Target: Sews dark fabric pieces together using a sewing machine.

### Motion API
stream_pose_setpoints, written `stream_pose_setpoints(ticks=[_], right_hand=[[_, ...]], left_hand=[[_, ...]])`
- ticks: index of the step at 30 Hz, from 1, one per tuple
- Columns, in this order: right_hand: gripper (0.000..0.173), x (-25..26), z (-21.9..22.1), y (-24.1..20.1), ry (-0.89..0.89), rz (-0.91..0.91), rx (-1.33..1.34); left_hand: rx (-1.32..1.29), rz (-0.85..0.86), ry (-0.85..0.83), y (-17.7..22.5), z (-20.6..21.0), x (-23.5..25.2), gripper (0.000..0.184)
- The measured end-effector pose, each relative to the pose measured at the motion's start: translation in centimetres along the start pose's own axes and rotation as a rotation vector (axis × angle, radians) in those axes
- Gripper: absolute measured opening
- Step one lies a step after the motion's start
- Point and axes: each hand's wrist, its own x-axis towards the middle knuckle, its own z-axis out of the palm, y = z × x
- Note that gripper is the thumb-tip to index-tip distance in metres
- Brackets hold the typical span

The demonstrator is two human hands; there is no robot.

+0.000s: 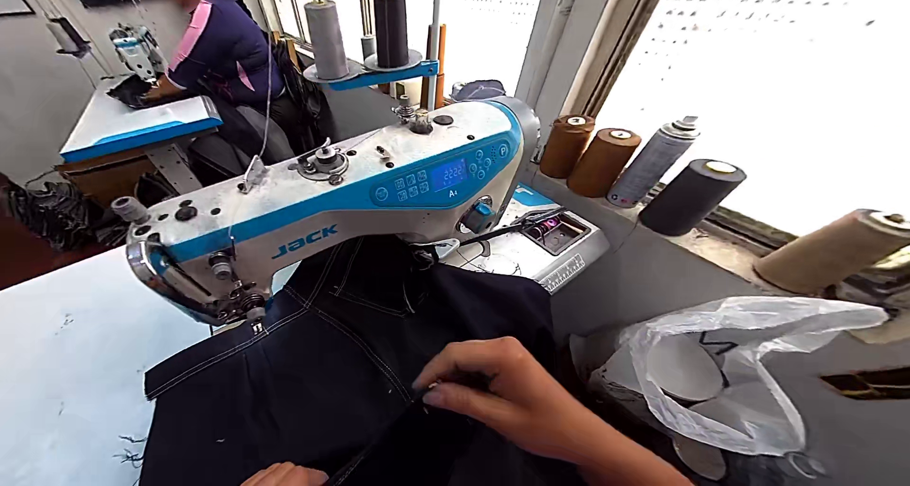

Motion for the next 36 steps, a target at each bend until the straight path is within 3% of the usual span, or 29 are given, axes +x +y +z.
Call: stream_pose_setpoints(ticks=[2,4,6,8,11,18,24,30,36], right_hand=[[0.023,2.2,3.6,-0.1,-0.027,-0.031,0.056],[0.024,4.1,6.8,-0.8,-0.088,-0.094,0.044],[0.022,5.6,8.3,-1.3,-0.062,-0.121,-0.012],[0.024,6.4,8.1,-0.6,-0.065,-0.115,-0.117],[0.031,6.0,7.9,1.6,-0.072,-0.07,-0.153],[0.019,5.0,9.9,1.0,0.224,-0.014,0.095],[0.016,4.7,10.6,1.2,0.368,0.02,0.107],[0.025,4.3,10.7,1.8,0.363,-0.037,-0.062],[0.022,4.9,11.4,0.8,0.339,-0.106,-0.001]], left_hand=[[-0.034,-0.059,0.094,0.1,0.2,-0.5,0.035],[-0.04,-0.073,0.353,0.5,0.8,-0.1,0.038],[-0.051,-0.09,0.581,-0.3,0.8,0.0,0.031],[-0.16,-0.149,0.669,-1.4,0.0,-0.6,0.022],[-0.307,-0.259,0.718,-2.5,-1.1,-2.3,0.012],[-0.45,-0.386,0.796,-2.8,-1.4,-3.3,0.029],[-0.23,-0.403,0.732,-2.7,-2.4,-3.9,0.036],[0.203,-0.379,0.63,-2.3,-2.7,-3.7,0.021],[-0.044,-0.205,0.614,-2.5,-2.7,-2.7,0.024]])
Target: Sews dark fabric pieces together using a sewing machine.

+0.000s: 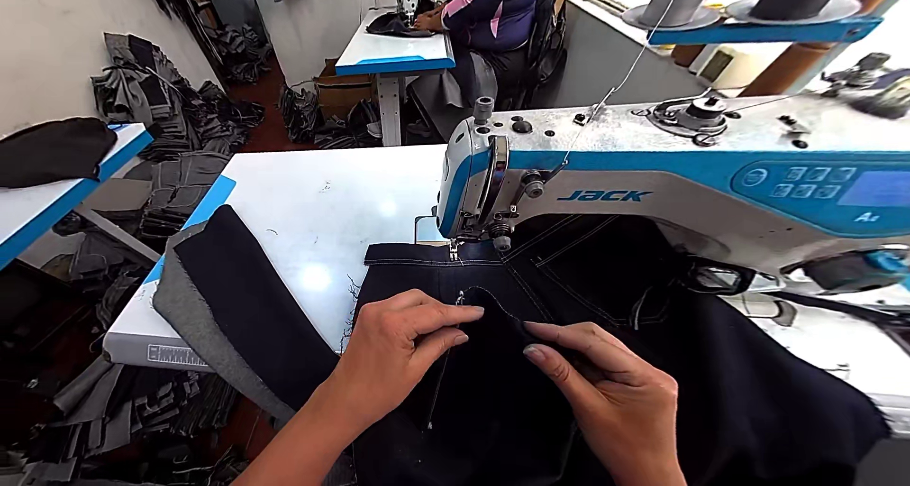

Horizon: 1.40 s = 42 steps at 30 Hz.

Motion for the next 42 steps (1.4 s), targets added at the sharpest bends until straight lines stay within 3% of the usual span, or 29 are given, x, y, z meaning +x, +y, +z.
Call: stream_pose_setpoints(ticks=[3,9,16,23,27,31,37,40,42], right_hand=[[0.023,0.5,-0.4,-0.3,-0.014,0.039,0.069],[0.022,1.1,-1.1,-1.6,-0.091,0.238,0.394],[0.018,1.0,-1.7,-0.9,-0.084,0.235,0.314],[0.019,1.1,-1.7,0.2,-0.04,0.205,0.262],[0.024,1.3,-1.8,0.5,-0.016,0.11,0.128],[0.028,1.2,-1.7,0.3,0.009,0.053,0.051],[0.022,1.2,-2.0,0.7,0.042,-0.095,-0.112],[0.02,1.5,-2.4,0.9,0.054,-0.198,-0.29],[0.022,1.5,-2.6,0.9,0.034,-0.253,-0.384]], left_hand=[[0.021,-0.02,0.068,-0.3,0.2,0.2,0.028],[-0.343,-0.21,0.02,-0.4,0.9,0.6,0.046],[-0.185,-0.144,0.138,-0.1,1.3,0.4,0.007],[-0.649,-0.403,0.162,0.0,-0.2,0.3,0.021],[-0.471,-0.231,0.113,-0.5,-0.8,-0.3,0.039],[-0.422,-0.281,0.089,-0.7,-1.0,-0.4,0.031],[-0.453,-0.335,0.126,-0.3,-0.7,-0.4,0.042],[-0.253,-0.25,0.16,-0.1,-0.5,-0.4,0.037],[0.052,-0.149,0.168,0.1,-0.6,-0.3,0.027]])
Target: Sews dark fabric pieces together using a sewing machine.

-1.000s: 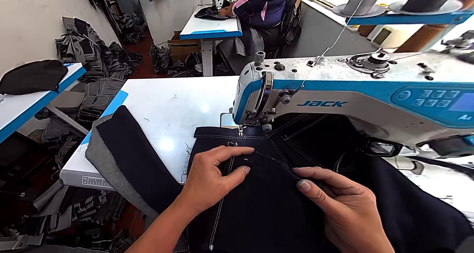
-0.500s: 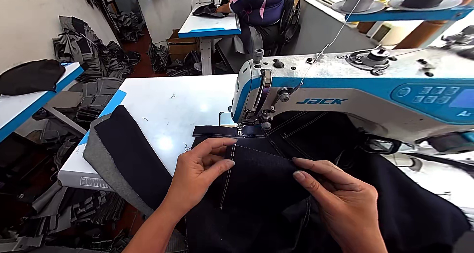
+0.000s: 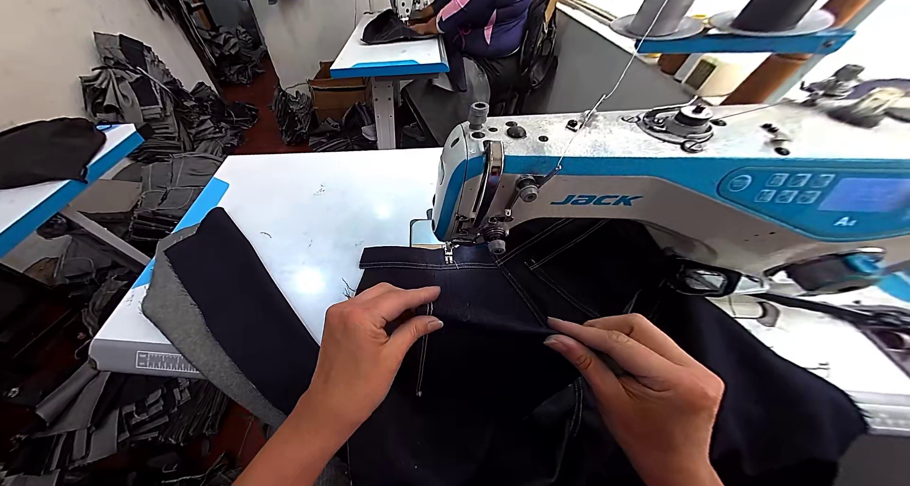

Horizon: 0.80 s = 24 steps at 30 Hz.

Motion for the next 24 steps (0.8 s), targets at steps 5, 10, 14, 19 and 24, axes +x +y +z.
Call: stream_pose_setpoints(ticks=[5,10,14,19,24], right_hand=[[0.026,0.0,0.3,0.0,-0.054,-0.014,-0.027],[0.029,0.5,0.0,0.0,-0.129,0.065,0.12],[0.028,0.5,0.3,-1.1,-0.191,0.134,0.272],[0.02,-0.5,1.4,-3.0,-0.27,0.225,0.475],[0.017,-1.9,2.2,-4.6,-0.344,0.269,0.527]], left_hand=[[0.366,0.09,-0.011,0.4,0.1,0.6,0.012],[-0.552,-0.383,-0.081,0.3,0.7,1.3,0.011],[-0.608,-0.37,0.095,0.7,1.3,1.1,0.014],[-0.193,-0.115,0.148,0.0,0.4,1.9,0.008],[0.04,-0.16,0.0,-0.9,-0.4,1.8,0.013]])
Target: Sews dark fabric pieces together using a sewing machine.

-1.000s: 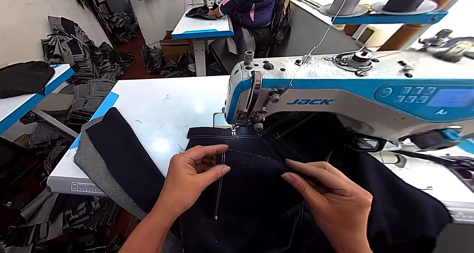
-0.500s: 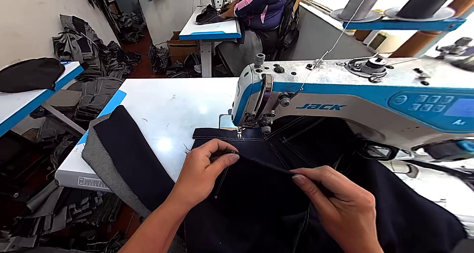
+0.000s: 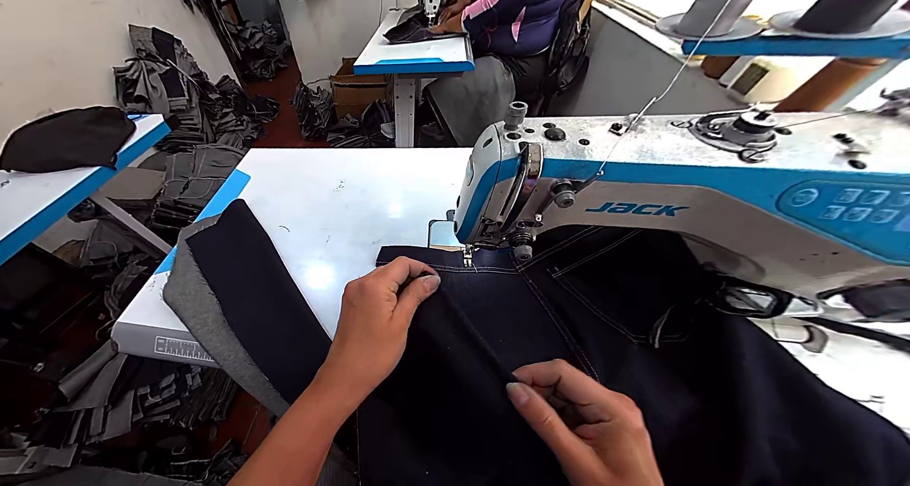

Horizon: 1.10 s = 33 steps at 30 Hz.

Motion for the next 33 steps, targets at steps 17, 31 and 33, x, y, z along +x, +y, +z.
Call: stream_pose_setpoints(ticks=[17,31,33], right_hand=[[0.005,-2.4,-1.0,3.0,-0.084,0.834,0.246],[0.016,-2.4,-1.5,3.7,-0.251,0.77,0.085],[0.016,-2.5,-1.5,3.8,-0.245,0.76,0.082]], left_hand=[[0.308,0.578,-0.284,-8.1,13.8,3.4,0.021],[0.366,0.584,-0.263,-6.3,13.3,2.8,0.016],[0.395,0.522,-0.326,-5.9,13.0,2.3,0.021]])
